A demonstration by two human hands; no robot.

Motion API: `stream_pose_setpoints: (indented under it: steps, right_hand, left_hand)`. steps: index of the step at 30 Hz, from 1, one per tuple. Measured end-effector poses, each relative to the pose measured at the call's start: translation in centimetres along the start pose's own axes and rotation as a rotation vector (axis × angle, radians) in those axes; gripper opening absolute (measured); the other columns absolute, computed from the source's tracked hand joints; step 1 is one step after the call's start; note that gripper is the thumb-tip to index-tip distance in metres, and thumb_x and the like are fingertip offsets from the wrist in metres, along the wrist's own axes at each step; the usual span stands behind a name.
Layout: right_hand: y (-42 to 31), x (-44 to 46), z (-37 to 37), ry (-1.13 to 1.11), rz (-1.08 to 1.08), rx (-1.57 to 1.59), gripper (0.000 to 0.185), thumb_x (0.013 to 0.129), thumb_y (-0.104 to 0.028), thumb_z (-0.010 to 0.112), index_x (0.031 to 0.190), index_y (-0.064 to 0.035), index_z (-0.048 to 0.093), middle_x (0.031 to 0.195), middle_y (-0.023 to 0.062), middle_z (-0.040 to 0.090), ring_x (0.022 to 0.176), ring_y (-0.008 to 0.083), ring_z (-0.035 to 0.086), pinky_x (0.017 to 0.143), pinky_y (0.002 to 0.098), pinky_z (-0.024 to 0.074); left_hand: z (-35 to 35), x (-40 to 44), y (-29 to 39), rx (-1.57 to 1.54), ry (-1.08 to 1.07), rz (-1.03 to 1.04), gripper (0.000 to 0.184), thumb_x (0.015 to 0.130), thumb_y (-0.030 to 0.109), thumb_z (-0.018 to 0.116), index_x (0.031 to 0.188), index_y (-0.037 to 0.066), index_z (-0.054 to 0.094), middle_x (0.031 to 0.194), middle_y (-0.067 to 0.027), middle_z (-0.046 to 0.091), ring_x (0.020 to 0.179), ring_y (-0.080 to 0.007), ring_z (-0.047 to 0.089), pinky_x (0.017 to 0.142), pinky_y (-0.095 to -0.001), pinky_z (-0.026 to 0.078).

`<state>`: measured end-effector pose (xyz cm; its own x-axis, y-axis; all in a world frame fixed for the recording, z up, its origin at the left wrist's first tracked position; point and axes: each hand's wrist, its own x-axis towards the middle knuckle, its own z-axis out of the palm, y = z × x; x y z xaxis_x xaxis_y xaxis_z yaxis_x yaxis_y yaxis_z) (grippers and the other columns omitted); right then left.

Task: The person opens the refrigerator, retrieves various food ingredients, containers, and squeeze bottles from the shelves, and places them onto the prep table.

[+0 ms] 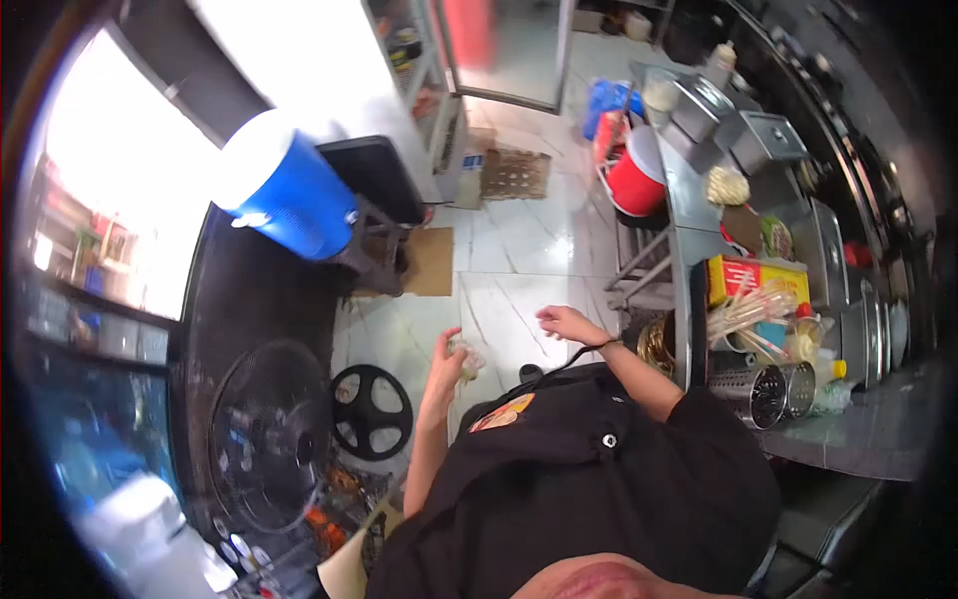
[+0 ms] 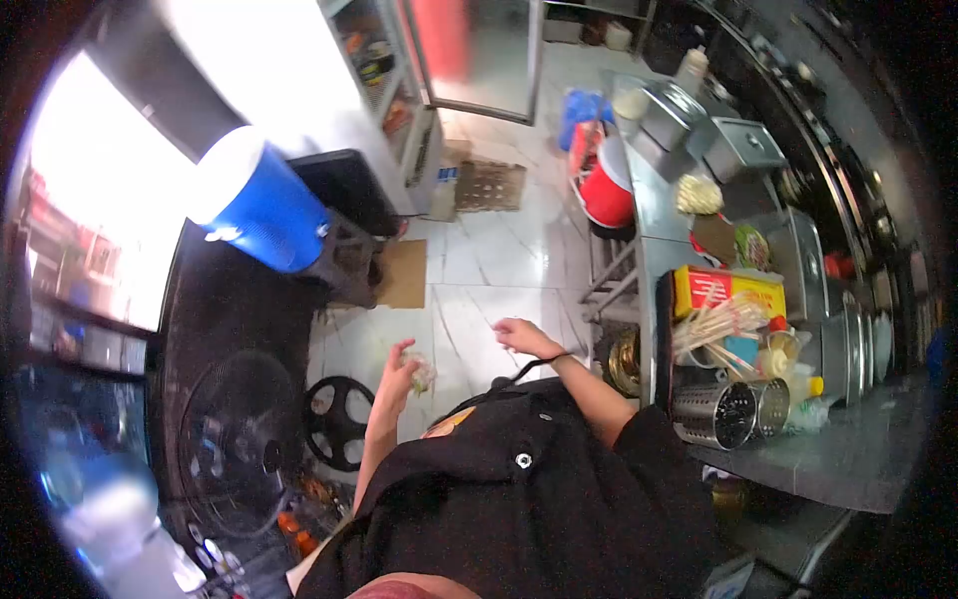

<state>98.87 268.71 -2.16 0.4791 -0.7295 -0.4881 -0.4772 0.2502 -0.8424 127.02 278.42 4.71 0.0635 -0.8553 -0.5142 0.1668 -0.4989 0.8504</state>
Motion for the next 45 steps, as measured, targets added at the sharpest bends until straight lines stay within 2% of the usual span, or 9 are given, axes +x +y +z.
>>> stream_pose_setpoints:
  steps: [8, 17, 21, 27, 30, 33, 34, 37, 45]
  right_hand:
    - [-9.9, 2.6, -7.8, 0.079, -0.214, 0.544, 0.072, 0.079, -0.019, 0.074, 0.139, -0.0070, 0.036, 0.117, 0.0119, 0.057, 0.102, 0.0173, 0.055, 0.085, 0.0305, 0.0459]
    - [-9.7, 10.8, -19.9, 0.393, -0.214, 0.240, 0.050, 0.079, -0.003, 0.065, 0.126, -0.0049, 0.050, 0.107, 0.0036, 0.059, 0.090, 0.0126, 0.058, 0.074, 0.0267, 0.0487]
    - [-8.9, 10.5, -28.1, 0.756, -0.145, 0.365, 0.042, 0.081, -0.005, 0.062, 0.122, -0.0063, 0.054, 0.105, 0.0057, 0.061, 0.089, 0.0143, 0.060, 0.074, 0.0288, 0.0508]
    - [-2.8, 6.1, -41.4, 1.415, 0.129, 0.428, 0.062, 0.084, -0.016, 0.063, 0.137, -0.0069, 0.034, 0.113, 0.0179, 0.058, 0.092, 0.0282, 0.063, 0.069, 0.0361, 0.0529]
    - [-5.1, 7.1, -44.6, 1.247, 0.886, -0.401, 0.078, 0.082, -0.028, 0.064, 0.141, 0.0036, 0.024, 0.128, 0.0308, 0.047, 0.108, 0.0450, 0.053, 0.090, 0.0446, 0.0427]
    - [-2.0, 10.9, -47.5, 1.413, 0.402, -0.737, 0.074, 0.083, -0.026, 0.064, 0.140, 0.0014, 0.027, 0.123, 0.0273, 0.053, 0.103, 0.0402, 0.058, 0.089, 0.0419, 0.0436]
    - [-12.0, 13.1, -47.0, 1.219, 0.602, -0.425, 0.065, 0.084, -0.023, 0.063, 0.138, -0.0010, 0.034, 0.120, 0.0245, 0.056, 0.098, 0.0338, 0.061, 0.086, 0.0392, 0.0456]
    - [-11.8, 20.6, -50.8, 1.192, 0.067, -0.219, 0.057, 0.085, -0.019, 0.061, 0.136, -0.0040, 0.040, 0.118, 0.0225, 0.058, 0.094, 0.0272, 0.062, 0.083, 0.0364, 0.0469]
    - [-21.2, 35.9, -60.3, 0.879, -0.066, -0.173, 0.040, 0.091, -0.025, 0.058, 0.123, -0.0022, 0.055, 0.110, 0.0181, 0.063, 0.094, 0.0225, 0.062, 0.084, 0.0333, 0.0468]
  left_hand:
    - [14.4, 14.2, 10.7, 0.300, -0.327, 0.270, 0.057, 0.080, -0.005, 0.047, 0.133, 0.013, 0.038, 0.123, -0.0113, 0.049, 0.103, -0.0194, 0.052, 0.083, -0.0304, 0.046]
    - [20.1, 29.9, 18.1, 0.110, -0.691, -0.074, 0.063, 0.091, 0.014, 0.053, 0.144, 0.019, 0.021, 0.147, -0.0205, 0.021, 0.129, -0.0334, 0.035, 0.092, -0.0405, 0.045]
    - [19.9, 36.7, 22.9, 0.431, -0.636, 0.187, 0.054, 0.089, 0.018, 0.055, 0.139, 0.016, 0.034, 0.144, -0.0175, 0.032, 0.123, -0.0316, 0.043, 0.092, -0.0433, 0.044]
    - [18.1, 44.6, 26.9, 0.435, -0.547, 0.108, 0.038, 0.089, 0.017, 0.052, 0.127, 0.012, 0.050, 0.129, -0.0112, 0.050, 0.107, -0.0233, 0.054, 0.083, -0.0367, 0.049]
    - [17.3, 48.5, 26.5, 0.469, -0.491, 0.074, 0.037, 0.089, 0.017, 0.052, 0.126, 0.013, 0.052, 0.127, -0.0113, 0.051, 0.106, -0.0228, 0.054, 0.080, -0.0348, 0.051]
    - [17.1, 51.9, 27.5, 0.488, -0.436, -0.040, 0.036, 0.089, 0.018, 0.052, 0.125, 0.014, 0.052, 0.127, -0.0122, 0.050, 0.107, -0.0223, 0.053, 0.080, -0.0349, 0.051]
    - [17.1, 53.2, 27.5, 0.511, -0.396, 0.011, 0.034, 0.088, 0.019, 0.054, 0.122, 0.013, 0.056, 0.124, -0.0128, 0.053, 0.103, -0.0210, 0.054, 0.078, -0.0342, 0.051]
    - [18.1, 58.1, 27.1, 0.515, -0.302, -0.011, 0.031, 0.088, 0.021, 0.056, 0.117, 0.011, 0.060, 0.119, -0.0129, 0.056, 0.099, -0.0195, 0.055, 0.074, -0.0332, 0.051]
    - [24.5, 65.3, 35.3, 0.561, -0.023, 0.030, 0.036, 0.081, 0.040, 0.067, 0.099, 0.009, 0.069, 0.087, -0.0049, 0.067, 0.068, -0.0103, 0.054, 0.063, -0.0268, 0.047]
